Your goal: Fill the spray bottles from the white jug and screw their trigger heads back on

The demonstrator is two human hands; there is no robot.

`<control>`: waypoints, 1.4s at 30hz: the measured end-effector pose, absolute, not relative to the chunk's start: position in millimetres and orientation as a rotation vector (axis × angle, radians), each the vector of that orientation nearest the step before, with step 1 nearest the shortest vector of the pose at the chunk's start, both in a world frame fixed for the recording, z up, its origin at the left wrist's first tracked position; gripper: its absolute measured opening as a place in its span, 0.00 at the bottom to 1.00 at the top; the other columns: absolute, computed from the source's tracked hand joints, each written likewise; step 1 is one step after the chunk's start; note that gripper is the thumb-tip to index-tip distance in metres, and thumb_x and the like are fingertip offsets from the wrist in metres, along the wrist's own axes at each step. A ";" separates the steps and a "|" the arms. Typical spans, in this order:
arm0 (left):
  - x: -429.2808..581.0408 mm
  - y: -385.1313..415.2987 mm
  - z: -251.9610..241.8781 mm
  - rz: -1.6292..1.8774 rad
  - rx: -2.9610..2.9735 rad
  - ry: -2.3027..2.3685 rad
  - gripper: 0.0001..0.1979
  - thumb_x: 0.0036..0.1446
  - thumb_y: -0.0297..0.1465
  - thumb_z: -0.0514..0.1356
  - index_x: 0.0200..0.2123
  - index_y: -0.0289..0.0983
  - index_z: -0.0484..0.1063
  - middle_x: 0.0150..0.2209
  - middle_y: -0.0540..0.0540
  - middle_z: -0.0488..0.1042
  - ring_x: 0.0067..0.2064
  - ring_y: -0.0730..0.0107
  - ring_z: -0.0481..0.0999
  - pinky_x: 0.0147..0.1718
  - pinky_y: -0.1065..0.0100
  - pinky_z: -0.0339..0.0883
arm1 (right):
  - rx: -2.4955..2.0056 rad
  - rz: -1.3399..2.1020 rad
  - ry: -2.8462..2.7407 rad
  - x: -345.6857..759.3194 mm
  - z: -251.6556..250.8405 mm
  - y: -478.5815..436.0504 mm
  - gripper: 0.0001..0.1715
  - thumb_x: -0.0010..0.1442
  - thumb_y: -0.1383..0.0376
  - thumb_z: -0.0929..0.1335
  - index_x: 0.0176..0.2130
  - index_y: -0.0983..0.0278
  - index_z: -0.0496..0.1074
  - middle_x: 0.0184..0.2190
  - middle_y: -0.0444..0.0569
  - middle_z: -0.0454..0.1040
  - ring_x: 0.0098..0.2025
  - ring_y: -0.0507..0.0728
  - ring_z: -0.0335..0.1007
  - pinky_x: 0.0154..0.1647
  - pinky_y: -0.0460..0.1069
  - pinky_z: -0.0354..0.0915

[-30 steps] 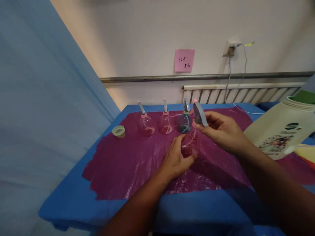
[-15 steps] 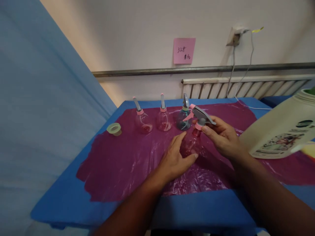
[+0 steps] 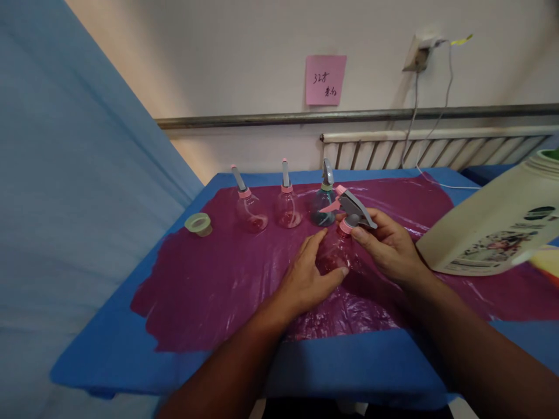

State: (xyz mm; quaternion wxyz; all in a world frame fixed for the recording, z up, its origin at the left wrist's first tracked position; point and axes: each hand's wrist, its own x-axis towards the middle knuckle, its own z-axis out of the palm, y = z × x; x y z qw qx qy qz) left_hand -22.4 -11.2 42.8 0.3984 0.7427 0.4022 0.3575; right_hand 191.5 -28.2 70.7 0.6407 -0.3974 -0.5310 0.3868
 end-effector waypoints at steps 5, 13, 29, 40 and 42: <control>-23.7 -10.9 43.2 0.897 1.895 0.995 0.45 0.65 0.40 0.77 0.81 0.46 0.66 0.78 0.37 0.73 0.79 0.38 0.73 0.80 0.34 0.66 | -0.936 0.888 -1.247 193.3 71.0 -28.7 0.21 0.71 0.45 0.82 0.56 0.51 0.86 0.54 0.49 0.90 0.56 0.63 0.87 0.65 0.60 0.80; -24.5 -11.1 41.9 0.891 1.884 0.970 0.45 0.65 0.39 0.77 0.81 0.47 0.66 0.79 0.36 0.72 0.80 0.38 0.71 0.81 0.33 0.64 | -0.906 0.944 -1.299 197.1 69.8 -29.0 0.20 0.74 0.46 0.79 0.59 0.50 0.87 0.60 0.49 0.89 0.63 0.64 0.86 0.73 0.62 0.76; -21.8 -17.6 45.5 0.900 1.906 1.088 0.43 0.64 0.41 0.78 0.77 0.46 0.68 0.75 0.38 0.76 0.75 0.40 0.77 0.76 0.34 0.71 | -0.924 0.995 -1.139 186.1 71.0 -27.1 0.21 0.64 0.48 0.86 0.50 0.52 0.87 0.49 0.47 0.90 0.50 0.59 0.86 0.58 0.57 0.81; -22.7 -17.3 47.5 0.924 2.030 1.073 0.44 0.59 0.38 0.81 0.74 0.45 0.68 0.70 0.39 0.77 0.70 0.41 0.80 0.72 0.39 0.76 | -0.886 0.994 -1.032 176.5 66.8 -20.4 0.34 0.49 0.58 0.91 0.48 0.53 0.77 0.40 0.40 0.83 0.42 0.55 0.80 0.49 0.52 0.79; -22.6 -17.6 46.3 0.917 2.045 1.069 0.43 0.60 0.37 0.80 0.73 0.45 0.67 0.69 0.39 0.78 0.69 0.42 0.82 0.71 0.39 0.77 | -0.880 0.981 -1.032 171.5 64.5 -21.0 0.35 0.48 0.60 0.91 0.47 0.54 0.75 0.39 0.39 0.83 0.41 0.54 0.80 0.49 0.51 0.78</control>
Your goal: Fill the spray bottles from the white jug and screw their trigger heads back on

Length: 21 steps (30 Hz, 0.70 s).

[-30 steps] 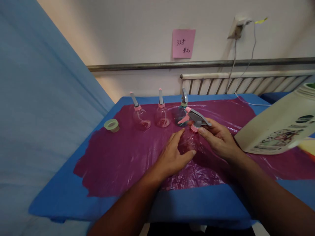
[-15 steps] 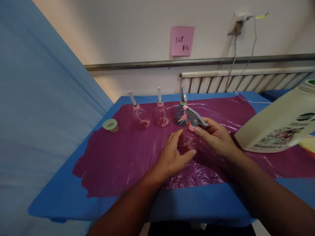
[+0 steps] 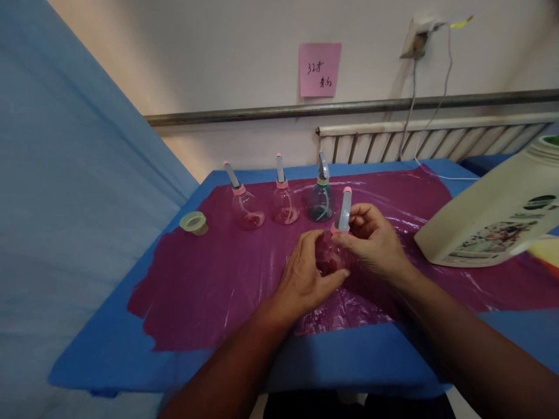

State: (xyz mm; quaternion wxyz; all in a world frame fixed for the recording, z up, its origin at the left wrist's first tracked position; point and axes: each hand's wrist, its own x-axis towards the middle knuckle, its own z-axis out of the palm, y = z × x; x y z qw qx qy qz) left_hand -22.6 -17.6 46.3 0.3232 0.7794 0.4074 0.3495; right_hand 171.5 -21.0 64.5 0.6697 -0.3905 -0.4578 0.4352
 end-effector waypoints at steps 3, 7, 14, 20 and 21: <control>-23.8 -17.1 42.0 0.951 2.116 1.010 0.51 0.62 0.35 0.78 0.81 0.49 0.57 0.73 0.39 0.75 0.70 0.42 0.81 0.69 0.39 0.79 | -0.909 0.941 -1.052 164.2 61.7 -22.8 0.34 0.51 0.61 0.89 0.47 0.54 0.71 0.41 0.39 0.82 0.41 0.54 0.80 0.49 0.52 0.77; -27.8 -13.4 35.6 0.993 2.267 0.880 0.61 0.66 0.33 0.76 0.88 0.59 0.43 0.78 0.40 0.68 0.72 0.44 0.79 0.66 0.44 0.82 | -0.912 0.896 -1.060 158.7 60.2 -22.7 0.34 0.52 0.61 0.88 0.46 0.54 0.67 0.41 0.39 0.79 0.41 0.54 0.79 0.48 0.51 0.77; -30.3 -10.6 36.7 1.002 2.282 0.822 0.57 0.69 0.32 0.74 0.88 0.61 0.44 0.78 0.41 0.70 0.74 0.45 0.77 0.70 0.43 0.79 | -0.918 0.837 -1.112 162.4 57.8 -23.0 0.28 0.55 0.60 0.86 0.42 0.54 0.68 0.41 0.41 0.80 0.43 0.56 0.79 0.54 0.55 0.78; -30.7 -12.3 37.7 1.007 2.293 0.806 0.57 0.71 0.32 0.73 0.89 0.61 0.42 0.80 0.41 0.67 0.77 0.43 0.75 0.72 0.43 0.77 | -0.899 0.852 -1.175 171.7 64.6 -35.0 0.22 0.70 0.47 0.81 0.50 0.52 0.72 0.52 0.49 0.86 0.54 0.61 0.85 0.63 0.60 0.78; -30.8 -12.4 37.7 1.002 2.296 0.817 0.57 0.70 0.32 0.73 0.89 0.61 0.43 0.80 0.41 0.67 0.76 0.43 0.75 0.71 0.43 0.78 | -0.890 0.866 -1.178 172.2 66.3 -36.5 0.22 0.71 0.46 0.80 0.52 0.52 0.72 0.53 0.49 0.87 0.55 0.61 0.85 0.64 0.60 0.78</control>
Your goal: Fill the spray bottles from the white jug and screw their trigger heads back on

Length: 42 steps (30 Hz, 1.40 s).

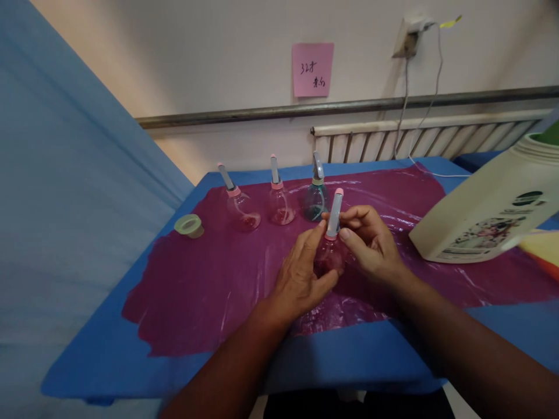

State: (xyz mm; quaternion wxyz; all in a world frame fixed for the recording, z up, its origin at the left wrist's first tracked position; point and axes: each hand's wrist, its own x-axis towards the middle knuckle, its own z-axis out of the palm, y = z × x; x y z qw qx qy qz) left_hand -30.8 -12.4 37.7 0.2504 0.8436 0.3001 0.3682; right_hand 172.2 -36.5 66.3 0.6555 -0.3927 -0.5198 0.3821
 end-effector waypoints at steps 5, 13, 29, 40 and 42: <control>-29.9 -13.9 39.5 0.969 2.283 0.872 0.57 0.69 0.32 0.73 0.89 0.59 0.44 0.79 0.41 0.68 0.76 0.43 0.76 0.72 0.44 0.77 | -0.891 0.894 -1.213 175.2 68.3 -37.7 0.27 0.72 0.47 0.81 0.60 0.49 0.70 0.51 0.48 0.89 0.56 0.62 0.87 0.66 0.63 0.79; -27.2 -15.3 39.2 1.016 2.291 0.862 0.56 0.70 0.31 0.73 0.88 0.59 0.44 0.76 0.39 0.71 0.73 0.45 0.78 0.70 0.44 0.78 | -0.891 0.713 -1.230 175.9 66.0 -27.8 0.36 0.60 0.53 0.87 0.57 0.50 0.70 0.45 0.44 0.86 0.47 0.60 0.84 0.56 0.60 0.81; -29.2 -12.6 38.7 1.000 2.280 0.832 0.59 0.69 0.30 0.73 0.89 0.60 0.41 0.79 0.40 0.68 0.75 0.43 0.76 0.73 0.44 0.76 | -0.884 0.732 -1.340 176.9 63.9 -40.1 0.41 0.72 0.57 0.80 0.77 0.45 0.67 0.65 0.51 0.84 0.65 0.64 0.84 0.74 0.64 0.76; -27.9 -12.5 36.0 1.065 2.307 0.823 0.58 0.69 0.29 0.73 0.89 0.57 0.44 0.76 0.38 0.72 0.71 0.46 0.80 0.68 0.45 0.81 | -0.846 0.487 -1.285 168.6 52.7 -24.9 0.39 0.60 0.63 0.87 0.61 0.50 0.70 0.48 0.43 0.83 0.49 0.59 0.83 0.55 0.58 0.80; -28.2 -12.5 36.9 1.074 2.310 0.821 0.57 0.70 0.30 0.74 0.89 0.57 0.44 0.76 0.38 0.72 0.71 0.45 0.81 0.68 0.44 0.81 | -0.839 0.463 -1.312 168.6 52.9 -26.5 0.39 0.61 0.62 0.87 0.62 0.50 0.70 0.49 0.43 0.83 0.50 0.59 0.83 0.56 0.59 0.80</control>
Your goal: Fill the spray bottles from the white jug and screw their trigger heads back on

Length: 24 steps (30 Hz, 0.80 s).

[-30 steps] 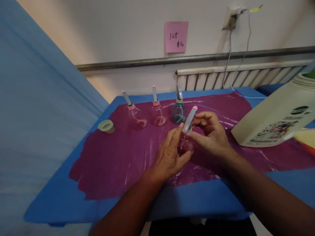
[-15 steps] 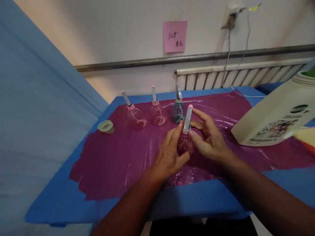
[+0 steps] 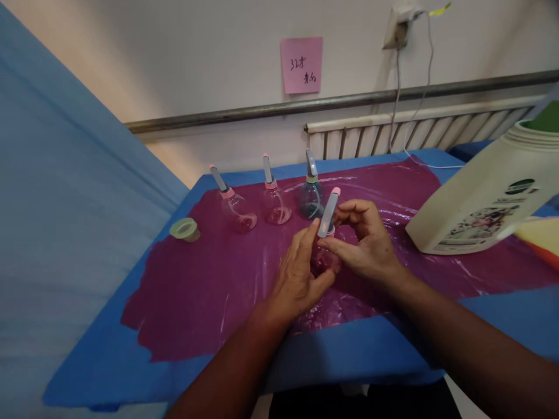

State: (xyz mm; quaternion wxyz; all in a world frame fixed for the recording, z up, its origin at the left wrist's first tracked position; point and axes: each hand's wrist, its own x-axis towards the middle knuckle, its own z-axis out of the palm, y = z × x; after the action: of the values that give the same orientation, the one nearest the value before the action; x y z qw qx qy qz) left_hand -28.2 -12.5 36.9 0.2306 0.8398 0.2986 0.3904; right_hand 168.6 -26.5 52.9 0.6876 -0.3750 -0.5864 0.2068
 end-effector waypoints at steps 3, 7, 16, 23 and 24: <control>-29.2 -12.0 37.8 1.082 2.315 0.798 0.57 0.70 0.31 0.75 0.89 0.56 0.44 0.77 0.37 0.71 0.73 0.43 0.79 0.69 0.43 0.80 | -0.860 0.471 -1.382 171.8 55.3 -32.3 0.38 0.69 0.61 0.82 0.69 0.49 0.68 0.54 0.47 0.84 0.55 0.61 0.84 0.63 0.63 0.80; -30.4 -11.2 36.9 1.072 2.318 0.803 0.57 0.70 0.30 0.75 0.89 0.57 0.44 0.78 0.37 0.70 0.73 0.43 0.79 0.68 0.43 0.81 | -0.931 0.520 -1.462 174.0 58.6 -39.3 0.39 0.78 0.61 0.73 0.80 0.49 0.61 0.62 0.53 0.85 0.65 0.65 0.85 0.72 0.69 0.78; -30.8 -10.8 34.2 1.074 2.294 0.847 0.51 0.66 0.29 0.76 0.84 0.52 0.56 0.73 0.38 0.73 0.69 0.44 0.81 0.67 0.41 0.81 | -0.957 0.407 -1.411 170.6 59.9 -33.8 0.42 0.69 0.61 0.81 0.73 0.51 0.66 0.52 0.48 0.86 0.56 0.64 0.88 0.67 0.68 0.82; -29.1 -12.1 37.3 1.082 2.319 0.857 0.53 0.66 0.30 0.77 0.85 0.53 0.53 0.73 0.38 0.74 0.69 0.45 0.81 0.67 0.42 0.81 | -0.979 0.370 -1.322 166.9 51.9 -32.6 0.38 0.64 0.61 0.85 0.65 0.51 0.69 0.52 0.47 0.83 0.53 0.61 0.85 0.59 0.62 0.83; -29.0 -11.9 36.9 1.088 2.317 0.854 0.53 0.66 0.31 0.77 0.85 0.53 0.53 0.73 0.38 0.74 0.69 0.45 0.81 0.67 0.42 0.81 | -0.982 0.363 -1.327 166.6 51.6 -33.4 0.37 0.65 0.61 0.84 0.65 0.51 0.69 0.53 0.48 0.83 0.54 0.62 0.85 0.60 0.63 0.83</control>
State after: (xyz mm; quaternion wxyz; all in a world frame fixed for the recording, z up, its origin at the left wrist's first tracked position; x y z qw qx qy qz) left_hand -29.0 -11.9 36.9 0.2199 0.8377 0.3087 0.3932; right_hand 166.6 -33.4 51.6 0.6636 -0.4347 -0.5872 0.1607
